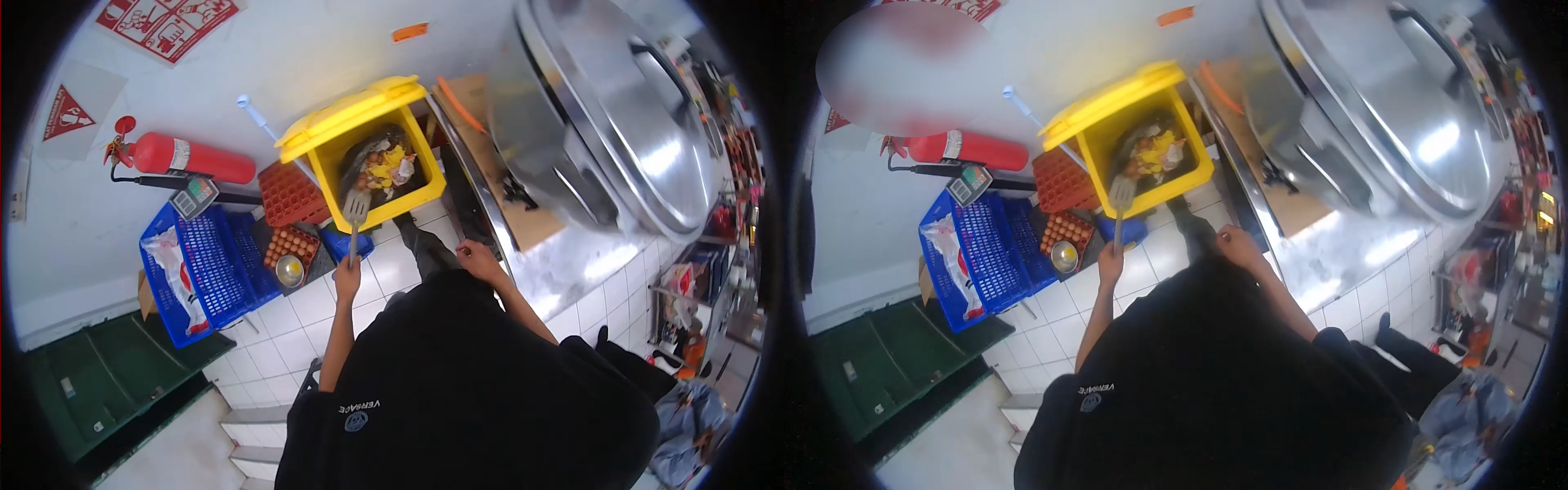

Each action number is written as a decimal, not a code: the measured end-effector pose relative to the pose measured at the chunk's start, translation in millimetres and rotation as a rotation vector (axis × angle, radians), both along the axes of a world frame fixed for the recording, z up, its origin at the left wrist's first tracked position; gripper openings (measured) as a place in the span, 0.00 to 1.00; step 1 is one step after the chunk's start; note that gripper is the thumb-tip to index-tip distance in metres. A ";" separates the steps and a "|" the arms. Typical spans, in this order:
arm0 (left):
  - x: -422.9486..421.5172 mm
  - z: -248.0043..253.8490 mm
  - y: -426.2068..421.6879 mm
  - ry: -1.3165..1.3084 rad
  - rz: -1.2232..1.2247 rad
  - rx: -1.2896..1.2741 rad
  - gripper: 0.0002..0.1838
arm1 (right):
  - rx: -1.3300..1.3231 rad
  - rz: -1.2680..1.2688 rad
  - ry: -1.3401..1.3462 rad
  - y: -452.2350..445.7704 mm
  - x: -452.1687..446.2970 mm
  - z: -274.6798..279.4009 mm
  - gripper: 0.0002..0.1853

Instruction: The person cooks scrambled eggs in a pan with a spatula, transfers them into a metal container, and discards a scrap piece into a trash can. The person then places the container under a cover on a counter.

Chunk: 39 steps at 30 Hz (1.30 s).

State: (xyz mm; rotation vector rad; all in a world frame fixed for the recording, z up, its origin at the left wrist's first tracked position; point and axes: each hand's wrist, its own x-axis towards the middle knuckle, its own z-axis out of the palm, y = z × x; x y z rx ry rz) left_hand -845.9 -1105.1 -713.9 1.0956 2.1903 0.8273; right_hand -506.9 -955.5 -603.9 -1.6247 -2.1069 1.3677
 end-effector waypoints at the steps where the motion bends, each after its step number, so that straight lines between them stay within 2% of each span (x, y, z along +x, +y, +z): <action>1: 11.4 -17.7 -28.6 -0.138 0.068 -0.034 0.15 | 0.041 -0.019 0.044 -16.8 5.0 -3.3 0.09; 4: 57.7 -25.0 -109.3 -0.550 0.281 -0.048 0.13 | 0.049 -0.056 0.067 -77.4 31.4 -3.0 0.10; 6: 85.9 -12.5 -161.8 -0.579 0.293 -0.100 0.11 | 0.017 -0.073 0.073 -128.1 59.4 2.5 0.11; 9: 109.4 -6.2 -241.0 -0.531 0.230 -0.187 0.16 | -0.026 -0.062 -0.027 -193.6 94.4 10.7 0.12; 10: 110.7 -15.9 -270.0 -0.386 0.171 -0.265 0.18 | -0.032 -0.052 -0.036 -208.3 103.9 13.5 0.13; 11: 113.3 -31.5 -297.7 -0.393 0.141 -0.146 0.20 | -0.009 -0.074 -0.027 -221.0 112.7 15.8 0.13; 12: 117.4 -34.8 -315.7 -0.317 0.085 -0.155 0.21 | 0.008 -0.093 -0.018 -230.4 121.8 17.6 0.13; 13: 112.9 -57.9 -338.1 -0.402 0.063 -0.123 0.20 | -0.024 -0.149 -0.024 -233.9 130.0 23.5 0.13; 15: 126.9 -31.5 -351.1 -0.352 0.050 -0.211 0.20 | -0.109 -0.238 -0.027 -243.2 147.9 31.8 0.14; 17: 127.9 -40.4 -367.5 -0.406 -0.039 -0.097 0.17 | -0.031 -0.292 -0.019 -256.7 167.6 32.9 0.14; 19: 137.0 -28.4 -361.5 -0.525 -0.080 -0.012 0.14 | 0.061 -0.307 -0.010 -262.4 193.4 33.5 0.15; 20: 145.0 -19.4 -351.5 -0.444 -0.146 0.067 0.11 | 0.015 -0.344 0.016 -266.1 206.3 35.0 0.15; 21: 158.6 -0.6 -338.5 -0.416 -0.153 0.006 0.11 | 0.010 -0.349 -0.008 -268.6 222.8 32.7 0.15; 22: 186.7 50.7 -307.0 -0.390 -0.157 -0.060 0.10 | 0.035 -0.371 0.019 -270.6 237.7 37.4 0.15; 25: 266.0 124.8 -223.6 -0.323 -0.314 -0.075 0.09 | -0.076 -0.533 0.092 -277.7 291.9 59.3 0.16; 28: 375.5 188.9 -133.6 -0.491 -0.526 -0.046 0.10 | -0.163 -0.634 0.317 -275.9 360.9 55.0 0.17; 30: 457.7 195.9 -81.0 -0.595 -0.632 -0.072 0.11 | -0.211 -0.672 0.475 -271.5 404.6 61.7 0.17; 31: 507.3 184.5 -57.7 -0.657 -0.648 -0.102 0.12 | -0.258 -0.653 0.461 -260.8 429.6 81.7 0.19; 34: 647.5 231.1 -11.9 -0.799 -0.731 -0.130 0.12 | -0.247 -0.718 0.574 -235.4 510.2 93.3 0.21; 35: 692.7 232.9 0.3 -0.822 -0.762 -0.127 0.12 | -0.259 -0.784 0.576 -226.9 533.9 113.0 0.22; 36: 732.6 233.4 12.2 -0.843 -0.787 -0.127 0.13 | -0.273 -0.872 0.615 -215.6 556.1 144.3 0.23; 39: 826.0 241.5 32.3 -0.736 -0.967 -0.009 0.11 | -0.151 -1.052 0.775 -177.7 620.8 160.1 0.19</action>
